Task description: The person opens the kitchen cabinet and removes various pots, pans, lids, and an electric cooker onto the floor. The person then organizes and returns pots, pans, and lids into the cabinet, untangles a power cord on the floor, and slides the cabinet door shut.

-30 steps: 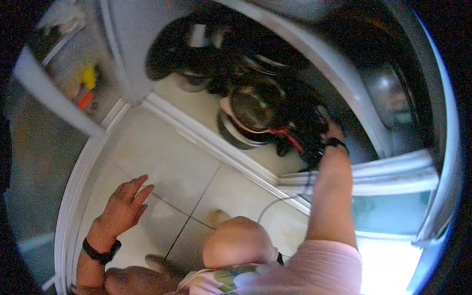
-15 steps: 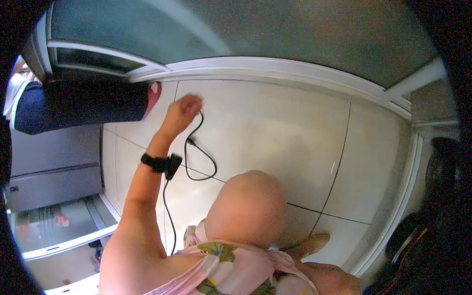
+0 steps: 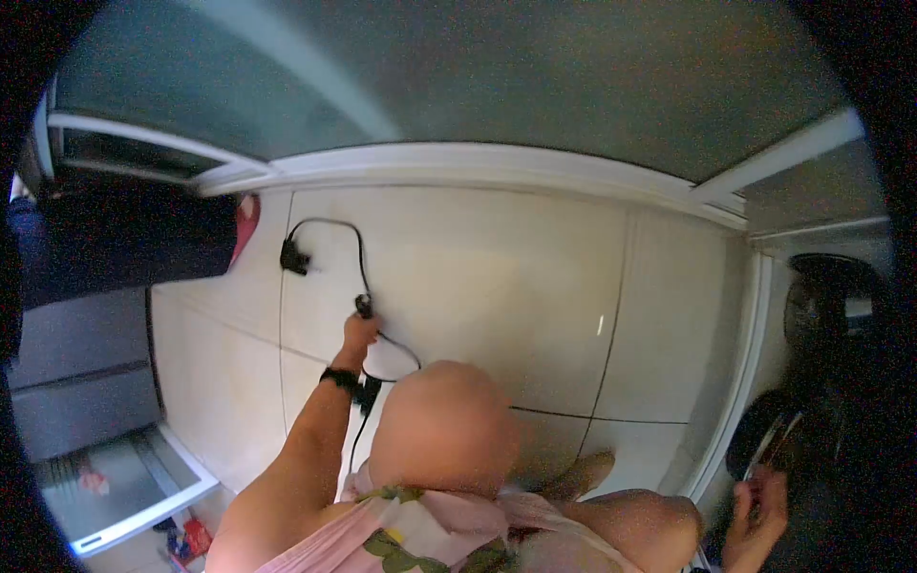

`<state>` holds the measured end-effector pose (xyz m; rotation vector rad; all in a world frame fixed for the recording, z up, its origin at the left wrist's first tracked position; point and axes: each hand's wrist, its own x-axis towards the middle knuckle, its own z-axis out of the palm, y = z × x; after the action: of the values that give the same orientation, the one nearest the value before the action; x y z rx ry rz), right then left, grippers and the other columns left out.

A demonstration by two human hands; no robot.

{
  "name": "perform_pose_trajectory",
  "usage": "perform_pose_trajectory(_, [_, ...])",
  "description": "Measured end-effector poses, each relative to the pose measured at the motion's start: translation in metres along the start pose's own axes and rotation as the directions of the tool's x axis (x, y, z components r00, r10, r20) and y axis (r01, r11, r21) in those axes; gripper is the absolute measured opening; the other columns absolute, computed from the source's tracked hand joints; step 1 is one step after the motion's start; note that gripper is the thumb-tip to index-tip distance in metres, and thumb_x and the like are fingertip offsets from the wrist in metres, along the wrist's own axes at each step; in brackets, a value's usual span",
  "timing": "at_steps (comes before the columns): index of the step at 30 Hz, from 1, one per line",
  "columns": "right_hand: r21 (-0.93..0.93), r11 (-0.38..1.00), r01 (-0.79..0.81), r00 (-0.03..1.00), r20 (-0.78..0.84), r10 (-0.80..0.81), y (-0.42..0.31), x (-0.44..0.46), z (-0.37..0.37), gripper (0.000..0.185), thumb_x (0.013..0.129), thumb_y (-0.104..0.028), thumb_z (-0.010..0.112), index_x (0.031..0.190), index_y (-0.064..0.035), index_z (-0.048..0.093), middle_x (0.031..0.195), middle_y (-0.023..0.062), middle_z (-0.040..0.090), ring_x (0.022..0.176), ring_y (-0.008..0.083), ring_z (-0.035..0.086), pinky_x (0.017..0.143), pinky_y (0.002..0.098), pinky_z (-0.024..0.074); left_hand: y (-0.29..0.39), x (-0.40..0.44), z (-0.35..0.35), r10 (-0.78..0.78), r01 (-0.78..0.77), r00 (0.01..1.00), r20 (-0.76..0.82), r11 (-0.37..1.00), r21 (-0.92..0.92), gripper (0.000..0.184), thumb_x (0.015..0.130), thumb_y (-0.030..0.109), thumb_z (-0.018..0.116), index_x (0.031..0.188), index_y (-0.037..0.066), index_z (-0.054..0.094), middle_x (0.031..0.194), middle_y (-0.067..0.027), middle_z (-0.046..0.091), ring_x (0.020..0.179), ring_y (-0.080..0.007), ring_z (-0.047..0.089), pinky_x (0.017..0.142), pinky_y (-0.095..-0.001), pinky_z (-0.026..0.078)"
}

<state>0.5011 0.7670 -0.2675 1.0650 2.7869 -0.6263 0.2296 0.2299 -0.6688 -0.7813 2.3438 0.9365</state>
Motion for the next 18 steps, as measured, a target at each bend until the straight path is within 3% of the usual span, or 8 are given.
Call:
perform_pose_trajectory(1, [0.078, 0.997, 0.008, 0.999, 0.049, -0.012, -0.001, -0.008, 0.003, 0.017, 0.081, -0.007, 0.058, 0.096, 0.0014, 0.056, 0.083, 0.0093, 0.054, 0.078, 0.0168, 0.050, 0.071, 0.0269, 0.0407, 0.002, 0.000, 0.016, 0.442, -0.417, 0.896, -0.045, 0.871, 0.261, 0.023, 0.079, 0.024, 0.064, 0.082, 0.002, 0.061, 0.068, -0.0089, 0.062, 0.071, -0.0217, 0.063, 0.063, -0.0343, 0.050])
perform_pose_trajectory(2, [0.155, 0.988, 0.012, 0.995, 0.097, -0.027, 0.000, -0.019, 0.007, 0.018, 0.080, -0.008, 0.059, 0.095, 0.0014, 0.056, 0.083, 0.0095, 0.054, 0.078, 0.0172, 0.051, 0.072, 0.0267, 0.0409, 0.033, -0.028, 0.020, 0.616, -0.572, 0.787, 0.008, 0.727, 0.380, 0.019, 0.086, 0.021, 0.060, 0.086, 0.003, 0.061, 0.067, -0.0068, 0.060, 0.071, -0.0175, 0.061, 0.065, -0.0308, 0.050])
perform_pose_trajectory(4, [0.164, 0.986, -0.005, 0.977, 0.213, -0.030, -0.001, -0.040, 0.022, 0.027, 0.078, -0.019, 0.061, 0.096, 0.0015, 0.056, 0.088, 0.0118, 0.054, 0.082, 0.0238, 0.053, 0.079, 0.0316, 0.0418, 0.085, -0.071, 0.018, 0.570, -0.522, 0.760, 0.312, 0.821, -0.229, 0.018, 0.090, 0.021, 0.056, 0.095, 0.004, 0.059, 0.065, -0.0026, 0.056, 0.063, -0.0138, 0.057, 0.056, -0.0290, 0.047])
perform_pose_trajectory(6, [0.037, 0.991, 0.126, 0.991, -0.041, -0.125, 0.004, -0.060, 0.048, 0.038, 0.076, -0.030, 0.062, 0.095, 0.0020, 0.057, 0.097, 0.0150, 0.056, 0.087, 0.0317, 0.054, 0.086, 0.0400, 0.0404, 0.165, -0.133, -0.004, 0.386, -0.363, 0.805, 0.451, 0.921, -0.139, 0.014, 0.092, 0.018, 0.054, 0.096, 0.005, 0.056, 0.061, 0.0022, 0.049, 0.051, -0.0079, 0.046, 0.044, -0.0247, 0.036])
perform_pose_trajectory(9, [0.016, 0.996, 0.087, 0.979, -0.184, -0.082, 0.007, -0.074, 0.051, 0.044, 0.073, -0.038, 0.062, 0.094, 0.0001, 0.060, 0.107, 0.0171, 0.055, 0.094, 0.0370, 0.054, 0.091, 0.0464, 0.0378, 0.246, -0.202, -0.046, 0.315, -0.174, 0.827, 0.465, 0.931, -0.322, 0.018, 0.090, 0.023, 0.057, 0.083, 0.007, 0.053, 0.057, 0.0057, 0.044, 0.046, -0.0050, 0.037, 0.041, -0.0234, 0.029])
perform_pose_trajectory(11, [-0.041, 0.929, 0.367, 0.927, -0.071, -0.369, 0.022, -0.069, 0.039, 0.039, 0.071, -0.035, 0.066, 0.093, -0.0032, 0.063, 0.108, 0.0146, 0.057, 0.097, 0.0341, 0.057, 0.094, 0.0474, 0.0376, 0.263, -0.236, -0.053, 0.469, -0.359, 0.783, 0.408, 0.877, -0.319, 0.018, 0.090, 0.022, 0.057, 0.082, 0.006, 0.053, 0.059, 0.0020, 0.047, 0.051, -0.0077, 0.043, 0.047, -0.0234, 0.035])
perform_pose_trajectory(16, [0.129, 0.926, 0.355, 0.932, -0.126, -0.340, 0.049, -0.056, 0.040, 0.030, 0.067, -0.025, 0.068, 0.090, -0.0066, 0.065, 0.105, 0.0104, 0.061, 0.096, 0.0300, 0.060, 0.090, 0.0460, 0.0433, 0.268, -0.316, -0.033, 0.739, -0.822, 0.466, 0.486, 0.565, -0.070, 0.033, 0.079, 0.026, 0.065, 0.100, 0.002, 0.057, 0.081, -0.0062, 0.059, 0.071, -0.0189, 0.057, 0.065, -0.0340, 0.046])
perform_pose_trajectory(18, [0.177, 0.911, 0.373, 0.925, -0.146, -0.351, 0.063, -0.050, 0.047, 0.028, 0.066, -0.022, 0.068, 0.089, -0.0068, 0.065, 0.103, 0.0092, 0.062, 0.093, 0.0289, 0.061, 0.086, 0.0445, 0.0462, 0.270, -0.333, -0.032, 0.731, -0.905, 0.334, 0.595, 0.425, -0.014, 0.041, 0.082, 0.014, 0.067, 0.115, -0.003, 0.050, 0.099, -0.0154, 0.059, 0.094, -0.0254, 0.056, 0.081, -0.0367, 0.047])
